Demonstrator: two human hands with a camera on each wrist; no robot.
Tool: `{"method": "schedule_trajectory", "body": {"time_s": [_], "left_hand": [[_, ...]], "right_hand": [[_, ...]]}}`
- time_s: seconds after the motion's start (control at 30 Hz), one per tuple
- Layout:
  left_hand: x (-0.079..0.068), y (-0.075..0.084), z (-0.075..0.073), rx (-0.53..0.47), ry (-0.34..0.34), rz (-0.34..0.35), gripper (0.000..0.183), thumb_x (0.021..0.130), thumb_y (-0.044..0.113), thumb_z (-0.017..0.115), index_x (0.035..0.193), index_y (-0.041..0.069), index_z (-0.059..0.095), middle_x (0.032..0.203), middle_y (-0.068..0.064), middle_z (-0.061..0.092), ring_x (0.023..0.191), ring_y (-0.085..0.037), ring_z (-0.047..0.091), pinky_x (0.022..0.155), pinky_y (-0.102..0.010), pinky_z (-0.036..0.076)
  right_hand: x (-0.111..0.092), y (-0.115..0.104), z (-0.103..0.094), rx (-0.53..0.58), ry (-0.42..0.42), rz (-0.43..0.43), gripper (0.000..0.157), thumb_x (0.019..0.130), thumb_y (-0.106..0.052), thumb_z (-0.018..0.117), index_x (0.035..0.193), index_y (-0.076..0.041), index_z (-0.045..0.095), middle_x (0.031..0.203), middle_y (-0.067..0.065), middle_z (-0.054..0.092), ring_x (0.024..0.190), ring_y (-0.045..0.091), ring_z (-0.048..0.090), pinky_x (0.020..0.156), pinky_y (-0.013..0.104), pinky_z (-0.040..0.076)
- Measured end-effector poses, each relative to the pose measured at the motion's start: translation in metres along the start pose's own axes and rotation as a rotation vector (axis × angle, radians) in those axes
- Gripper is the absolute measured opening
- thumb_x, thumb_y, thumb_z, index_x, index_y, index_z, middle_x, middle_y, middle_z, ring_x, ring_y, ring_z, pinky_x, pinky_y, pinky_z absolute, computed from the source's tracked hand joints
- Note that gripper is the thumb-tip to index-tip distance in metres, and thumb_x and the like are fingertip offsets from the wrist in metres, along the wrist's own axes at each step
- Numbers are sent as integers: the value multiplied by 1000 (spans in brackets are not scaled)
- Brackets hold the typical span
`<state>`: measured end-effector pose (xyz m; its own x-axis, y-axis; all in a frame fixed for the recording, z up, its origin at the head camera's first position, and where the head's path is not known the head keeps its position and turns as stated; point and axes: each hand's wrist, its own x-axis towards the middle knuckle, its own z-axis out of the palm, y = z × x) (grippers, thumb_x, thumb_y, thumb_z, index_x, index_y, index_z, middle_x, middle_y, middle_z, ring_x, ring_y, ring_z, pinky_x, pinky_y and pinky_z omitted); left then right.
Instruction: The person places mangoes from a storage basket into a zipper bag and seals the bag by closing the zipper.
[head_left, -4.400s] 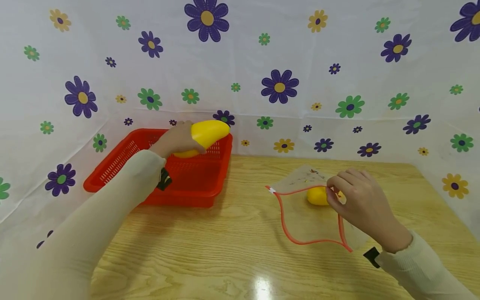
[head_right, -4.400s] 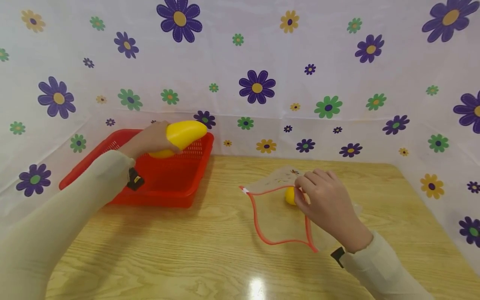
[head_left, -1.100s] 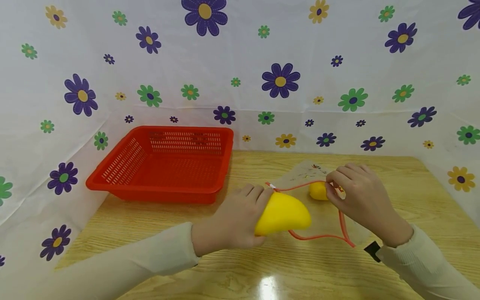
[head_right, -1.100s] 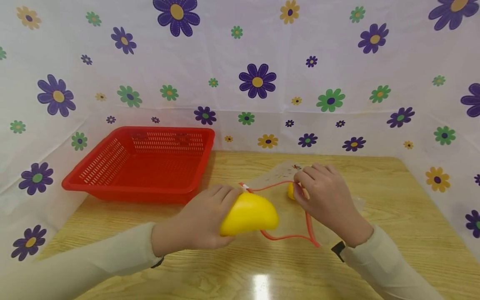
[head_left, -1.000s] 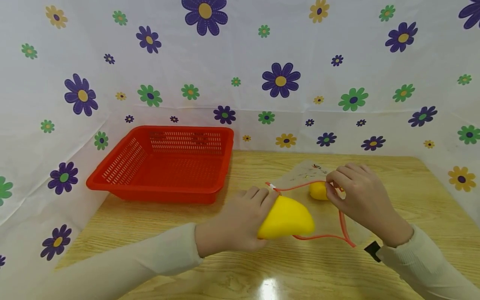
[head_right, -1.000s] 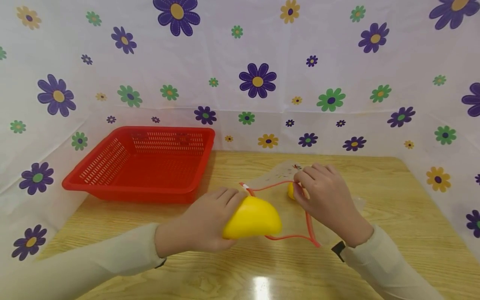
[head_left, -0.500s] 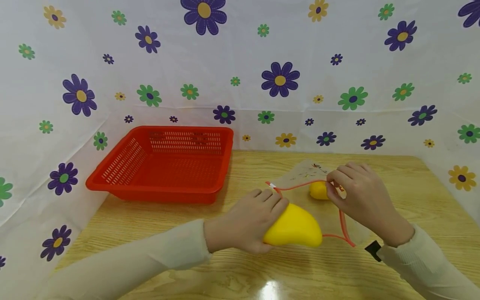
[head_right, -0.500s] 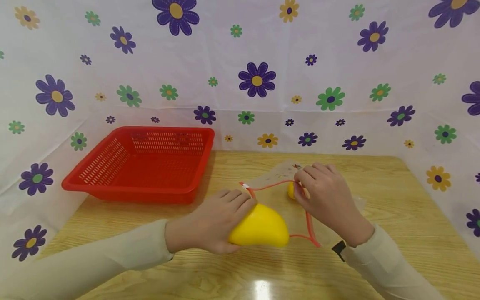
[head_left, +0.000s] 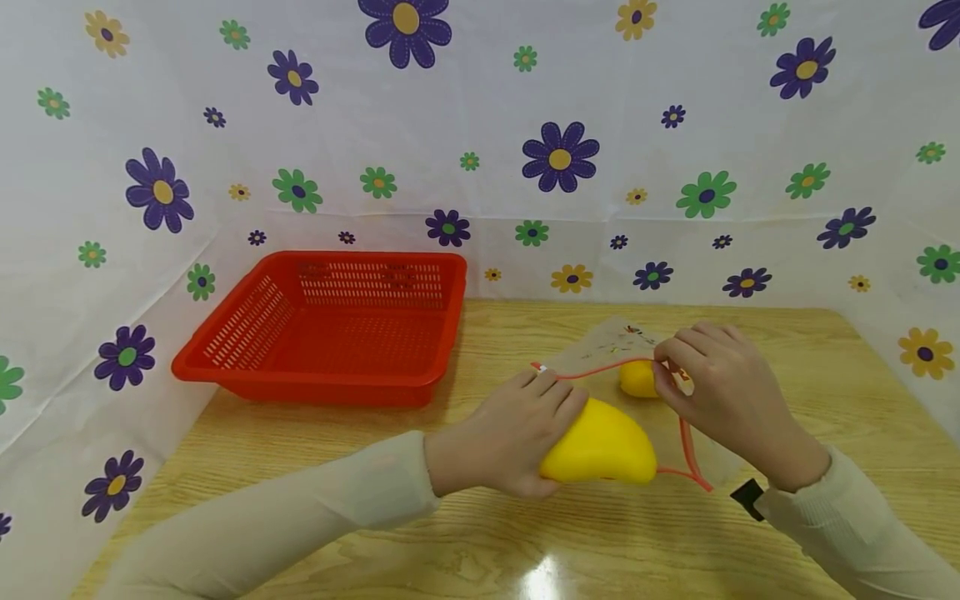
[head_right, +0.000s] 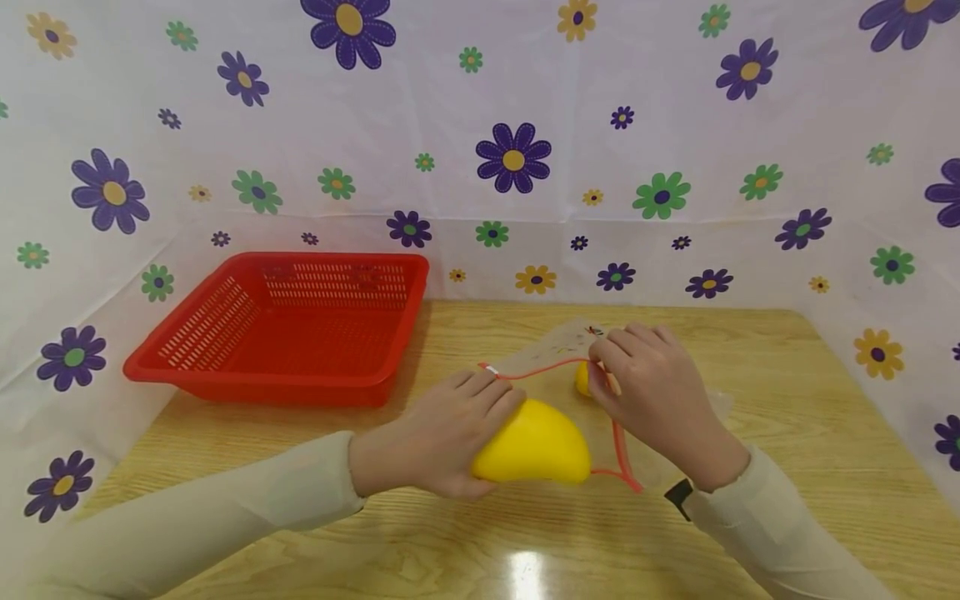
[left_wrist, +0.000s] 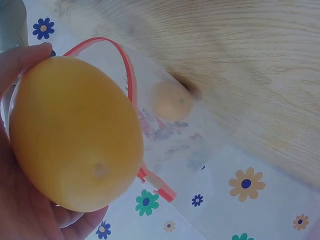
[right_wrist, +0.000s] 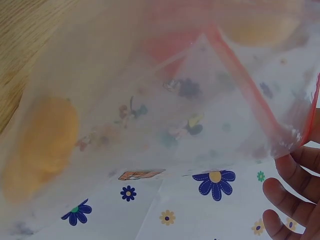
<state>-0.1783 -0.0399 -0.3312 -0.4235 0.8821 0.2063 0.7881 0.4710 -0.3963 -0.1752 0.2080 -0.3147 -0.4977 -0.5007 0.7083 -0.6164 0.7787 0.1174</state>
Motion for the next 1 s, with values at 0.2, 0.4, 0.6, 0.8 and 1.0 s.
{"method": "schedule_trajectory", "body": {"time_s": [0.2, 0.4, 0.6, 0.8, 1.0], "left_hand": [[3, 2, 0, 3, -9, -24, 76, 67, 62, 60, 120, 10, 44, 104, 0, 54, 95, -16, 49, 79, -26, 44], [6, 6, 1, -2, 4, -58, 78, 65, 61, 62, 120, 9, 45, 103, 0, 55, 93, -16, 50, 80, -25, 45], [9, 12, -1, -14, -21, -97, 84, 67, 65, 61, 125, 7, 45, 107, -2, 57, 97, -17, 52, 83, -26, 48], [12, 16, 0, -5, -13, -113, 85, 68, 66, 60, 125, 6, 46, 106, -3, 58, 96, -17, 53, 83, -26, 48], [13, 18, 3, -2, -5, -121, 85, 66, 67, 61, 124, 7, 47, 104, -3, 58, 96, -18, 52, 82, -26, 46]], "right_hand": [[0, -1, 0, -4, -3, 0, 15, 65, -5, 75, 73, -6, 63, 65, 3, 59, 64, 18, 49, 59, 34, 40], [0, -1, 0, 0, -7, 6, 16, 64, -5, 76, 73, -6, 63, 65, 3, 60, 64, 18, 49, 59, 33, 40], [1, -2, 0, -4, 2, 6, 15, 64, -4, 75, 73, -7, 62, 66, 3, 60, 64, 17, 49, 58, 32, 38], [1, -3, 0, -2, 2, 6, 16, 64, -4, 76, 73, -7, 63, 66, 3, 61, 64, 17, 49, 58, 31, 38], [2, -3, 1, 4, 3, 4, 16, 64, -4, 76, 73, -7, 63, 66, 3, 61, 65, 17, 49, 58, 31, 38]]}}
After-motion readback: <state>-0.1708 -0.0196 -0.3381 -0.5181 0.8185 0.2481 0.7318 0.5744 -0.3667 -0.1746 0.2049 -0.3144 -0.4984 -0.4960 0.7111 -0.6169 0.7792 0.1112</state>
